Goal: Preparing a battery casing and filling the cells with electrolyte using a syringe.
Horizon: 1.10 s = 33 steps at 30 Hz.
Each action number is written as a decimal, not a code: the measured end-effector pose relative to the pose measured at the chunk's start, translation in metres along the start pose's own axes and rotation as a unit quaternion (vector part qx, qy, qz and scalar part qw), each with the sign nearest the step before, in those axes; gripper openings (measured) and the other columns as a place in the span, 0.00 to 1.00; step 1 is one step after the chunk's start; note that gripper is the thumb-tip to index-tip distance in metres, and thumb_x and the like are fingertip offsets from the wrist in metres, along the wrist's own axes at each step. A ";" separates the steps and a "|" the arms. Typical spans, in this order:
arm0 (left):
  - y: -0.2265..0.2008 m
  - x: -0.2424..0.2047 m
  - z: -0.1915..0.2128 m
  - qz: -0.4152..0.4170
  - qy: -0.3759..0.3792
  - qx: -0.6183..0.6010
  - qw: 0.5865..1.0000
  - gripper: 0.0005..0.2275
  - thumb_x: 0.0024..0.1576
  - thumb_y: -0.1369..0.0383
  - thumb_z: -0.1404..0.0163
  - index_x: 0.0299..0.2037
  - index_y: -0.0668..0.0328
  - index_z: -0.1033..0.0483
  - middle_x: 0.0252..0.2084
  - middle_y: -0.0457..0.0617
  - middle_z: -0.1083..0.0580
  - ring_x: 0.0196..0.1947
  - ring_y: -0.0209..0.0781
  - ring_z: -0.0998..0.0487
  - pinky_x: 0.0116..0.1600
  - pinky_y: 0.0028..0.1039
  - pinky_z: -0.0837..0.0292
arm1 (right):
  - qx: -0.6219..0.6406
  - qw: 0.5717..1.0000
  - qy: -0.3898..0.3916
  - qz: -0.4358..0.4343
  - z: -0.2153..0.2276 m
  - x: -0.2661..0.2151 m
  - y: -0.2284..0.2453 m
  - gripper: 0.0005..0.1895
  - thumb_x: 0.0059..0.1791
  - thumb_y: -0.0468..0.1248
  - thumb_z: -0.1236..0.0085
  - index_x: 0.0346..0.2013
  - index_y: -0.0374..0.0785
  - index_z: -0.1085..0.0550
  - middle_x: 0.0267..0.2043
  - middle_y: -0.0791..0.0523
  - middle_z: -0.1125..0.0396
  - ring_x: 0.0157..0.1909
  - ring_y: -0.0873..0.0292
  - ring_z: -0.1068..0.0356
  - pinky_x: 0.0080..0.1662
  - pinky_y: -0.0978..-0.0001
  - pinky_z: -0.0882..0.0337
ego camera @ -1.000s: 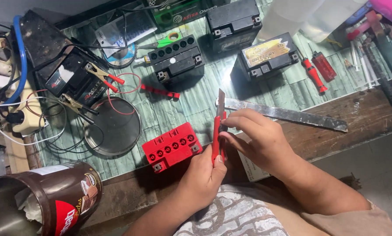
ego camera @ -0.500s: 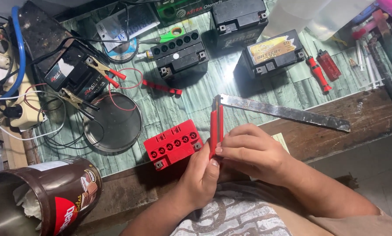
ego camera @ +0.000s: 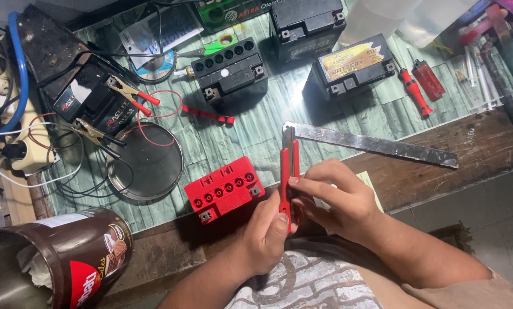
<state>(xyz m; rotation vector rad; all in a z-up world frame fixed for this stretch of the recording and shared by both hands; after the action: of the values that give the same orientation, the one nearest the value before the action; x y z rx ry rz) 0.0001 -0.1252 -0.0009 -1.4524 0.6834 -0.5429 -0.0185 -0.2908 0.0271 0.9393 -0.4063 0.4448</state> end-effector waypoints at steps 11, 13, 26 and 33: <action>0.005 -0.002 0.000 0.014 0.018 0.080 0.997 0.24 0.63 0.47 0.75 0.43 0.60 0.34 0.29 0.46 0.33 0.26 0.40 0.32 0.33 0.32 0.33 | -0.043 0.999 -0.033 -0.003 -0.012 -0.003 -0.008 0.15 0.50 0.39 0.37 0.38 0.30 0.31 0.37 0.49 0.36 0.37 0.50 0.35 0.41 0.62 0.30; 0.006 -0.003 0.000 0.033 0.019 0.120 0.992 0.24 0.62 0.46 0.74 0.39 0.60 0.36 0.25 0.46 0.35 0.23 0.41 0.35 0.28 0.37 0.40 | -0.063 0.998 -0.015 -0.023 -0.014 -0.006 -0.014 0.16 0.51 0.41 0.39 0.34 0.31 0.33 0.36 0.49 0.39 0.36 0.51 0.39 0.40 0.63 0.35; 0.002 -0.001 0.006 0.090 0.014 0.133 0.987 0.11 0.58 0.65 0.68 0.42 0.61 0.36 0.26 0.48 0.35 0.23 0.43 0.34 0.29 0.39 0.39 | -0.189 0.973 0.127 0.044 -0.020 0.002 -0.027 0.20 0.58 0.49 0.59 0.26 0.41 0.39 0.22 0.58 0.46 0.23 0.54 0.48 0.34 0.61 0.48; -0.002 0.004 0.003 0.099 -0.001 0.130 0.987 0.16 0.56 0.68 0.68 0.51 0.63 0.34 0.30 0.51 0.31 0.26 0.44 0.31 0.32 0.38 0.34 | -0.158 0.975 0.155 0.018 -0.025 -0.008 -0.034 0.14 0.56 0.45 0.57 0.34 0.39 0.36 0.26 0.57 0.43 0.25 0.52 0.44 0.34 0.59 0.48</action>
<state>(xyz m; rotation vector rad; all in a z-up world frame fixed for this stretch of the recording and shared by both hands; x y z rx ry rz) 0.0047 -0.1259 0.0010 -1.1271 0.7186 -0.4572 -0.0035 -0.2889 -0.0133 0.5425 -0.2012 0.5329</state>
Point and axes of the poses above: each hand's wrist, its own x-axis towards the middle knuckle, its own z-axis out of the back of the hand, y = z × x, the point moved 3 cm from there along x, towards the middle knuckle
